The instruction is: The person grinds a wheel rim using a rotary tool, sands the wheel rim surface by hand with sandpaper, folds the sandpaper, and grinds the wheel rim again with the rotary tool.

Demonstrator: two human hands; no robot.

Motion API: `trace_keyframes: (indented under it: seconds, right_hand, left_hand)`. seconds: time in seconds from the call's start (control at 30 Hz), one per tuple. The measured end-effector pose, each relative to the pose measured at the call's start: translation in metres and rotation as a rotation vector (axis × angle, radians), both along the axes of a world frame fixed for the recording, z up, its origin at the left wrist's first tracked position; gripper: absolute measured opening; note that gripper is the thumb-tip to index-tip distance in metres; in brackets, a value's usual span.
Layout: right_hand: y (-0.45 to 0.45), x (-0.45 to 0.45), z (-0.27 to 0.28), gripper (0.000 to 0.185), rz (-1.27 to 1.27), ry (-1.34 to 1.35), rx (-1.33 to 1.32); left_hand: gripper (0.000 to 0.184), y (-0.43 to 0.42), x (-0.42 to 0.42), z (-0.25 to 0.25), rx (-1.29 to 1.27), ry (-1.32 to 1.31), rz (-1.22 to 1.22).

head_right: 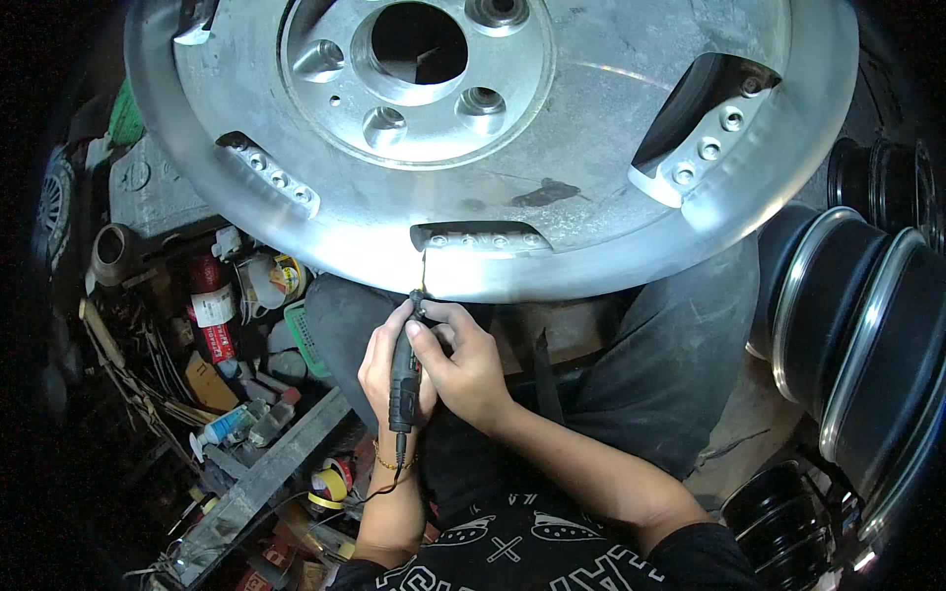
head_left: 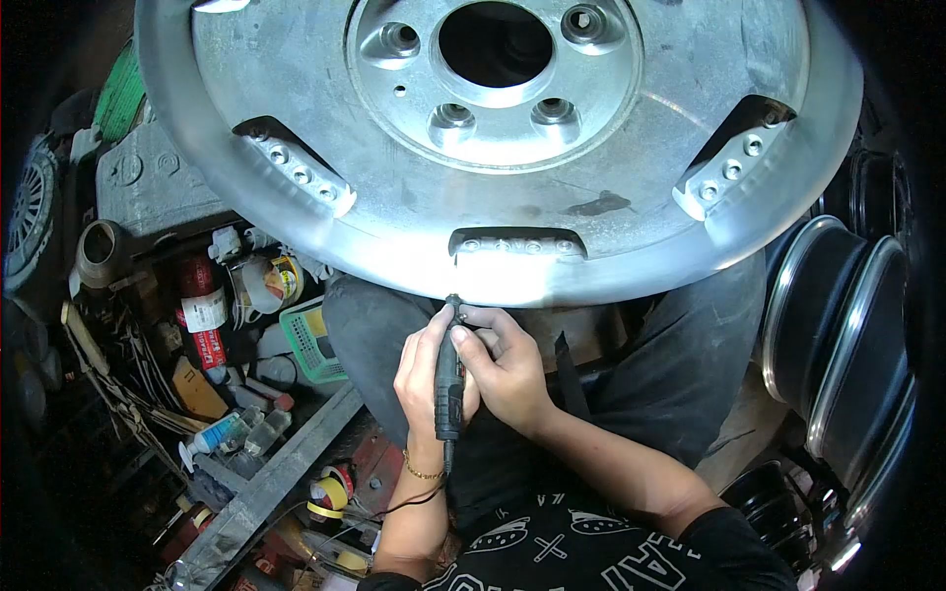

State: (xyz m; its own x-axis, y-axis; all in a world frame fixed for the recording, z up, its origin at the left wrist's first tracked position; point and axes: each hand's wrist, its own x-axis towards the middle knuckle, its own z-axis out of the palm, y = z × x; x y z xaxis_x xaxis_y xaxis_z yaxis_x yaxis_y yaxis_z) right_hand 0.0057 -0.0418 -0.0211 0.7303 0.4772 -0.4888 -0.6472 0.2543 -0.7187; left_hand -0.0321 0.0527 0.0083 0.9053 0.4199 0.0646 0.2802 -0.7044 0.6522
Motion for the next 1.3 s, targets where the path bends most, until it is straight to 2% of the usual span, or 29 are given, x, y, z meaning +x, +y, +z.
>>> trace_keyframes:
  seconds: [0.23,0.47,0.63,0.73,0.93,1.13,1.2,1.3]
  right_hand:
    - [-0.0082,0.002,0.0047,0.028,0.04,0.021,-0.048]
    - [-0.0024,0.0035,0.0032,0.032,0.007,0.013,-0.02]
    - [-0.0054,0.0036,0.0054,0.033,0.013,0.001,-0.061]
    - [-0.0044,0.0047,0.0057,0.033,0.011,-0.013,-0.042]
    - [-0.0046,0.0055,0.0059,0.029,0.043,0.034,-0.02]
    - [-0.0012,0.0045,0.001,0.034,0.018,0.016,0.017]
    - [-0.0024,0.0062,0.0033,0.027,0.108,0.034,0.007]
    - [-0.0014,0.0062,0.0036,0.026,0.097,0.015,0.009]
  left_hand:
    - [0.046,-0.0018,0.0033,0.0068,-0.074,0.043,-0.045]
    - [0.044,-0.001,0.0014,0.0027,-0.011,0.003,-0.002]
    - [0.045,-0.0031,0.004,0.008,-0.096,0.051,-0.001]
    - [0.044,-0.0014,0.0012,0.0028,-0.02,0.021,-0.008]
    - [0.044,-0.0005,0.0024,0.0063,-0.04,0.052,-0.012]
    - [0.045,-0.0004,0.0001,0.0045,-0.043,0.043,0.025]
    - [0.045,-0.0015,-0.0002,0.0063,-0.053,0.033,0.041]
    - [0.045,-0.0022,-0.0001,0.0069,-0.065,0.03,0.056]
